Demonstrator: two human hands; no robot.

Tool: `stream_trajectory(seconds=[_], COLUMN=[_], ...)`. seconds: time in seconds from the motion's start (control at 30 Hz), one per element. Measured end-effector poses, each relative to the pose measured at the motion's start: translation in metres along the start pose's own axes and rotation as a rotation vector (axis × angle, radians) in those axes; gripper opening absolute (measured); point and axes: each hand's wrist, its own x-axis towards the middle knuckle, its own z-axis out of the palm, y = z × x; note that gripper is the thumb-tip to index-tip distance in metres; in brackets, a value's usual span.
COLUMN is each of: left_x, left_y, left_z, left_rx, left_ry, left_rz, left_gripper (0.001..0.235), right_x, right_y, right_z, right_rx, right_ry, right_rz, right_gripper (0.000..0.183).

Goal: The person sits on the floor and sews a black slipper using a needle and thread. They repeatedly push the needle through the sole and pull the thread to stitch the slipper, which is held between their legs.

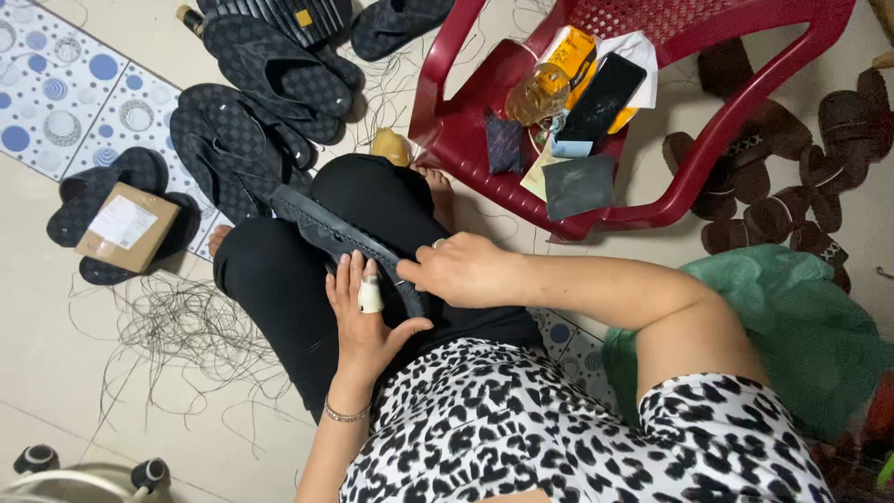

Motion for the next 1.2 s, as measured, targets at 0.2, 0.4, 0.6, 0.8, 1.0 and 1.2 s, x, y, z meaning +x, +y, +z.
stream_trajectory(seconds=[0.2,0.4,0.6,0.8,1.0,1.2], left_x=[-0.004,0.000,-0.002,-0.001,0.004,-0.009], left_y=[0.000,0.009,0.011,0.011,0.005,0.009], left_z=[-0.002,-0.016,-0.021,-0.017,-0.021,-0.018], left_rx=[0.017,0.031,0.046,0.006,-0.082,-0.074], left_ry=[-0.011,-0.032,-0.054,-0.014,-0.006,-0.003], left_rz=[0.000,0.005,0.002,0.011,0.022,-0.036], left_gripper=[0.128,0.123,0.123,0.122,0.116,0.118], right_x=[0.001,-0.001,-0.005,-0.016,-0.030,-0.039], right_y=[-0.004,-0.008,-0.015,-0.008,-0.004,-0.009], right_z=[-0.008,-0.005,0.015,-0.001,-0.033,-0.058], right_rx=[0.040,0.050,-0.031,-0.007,0.053,0.380], right_ry=[0.012,0.024,0.114,0.134,0.049,-0.014], right_rz=[-0.004,-0.003,0.003,-0.047,-0.039,0.053], right_gripper=[0.030,0.028,0.025,0.017,0.030,0.035])
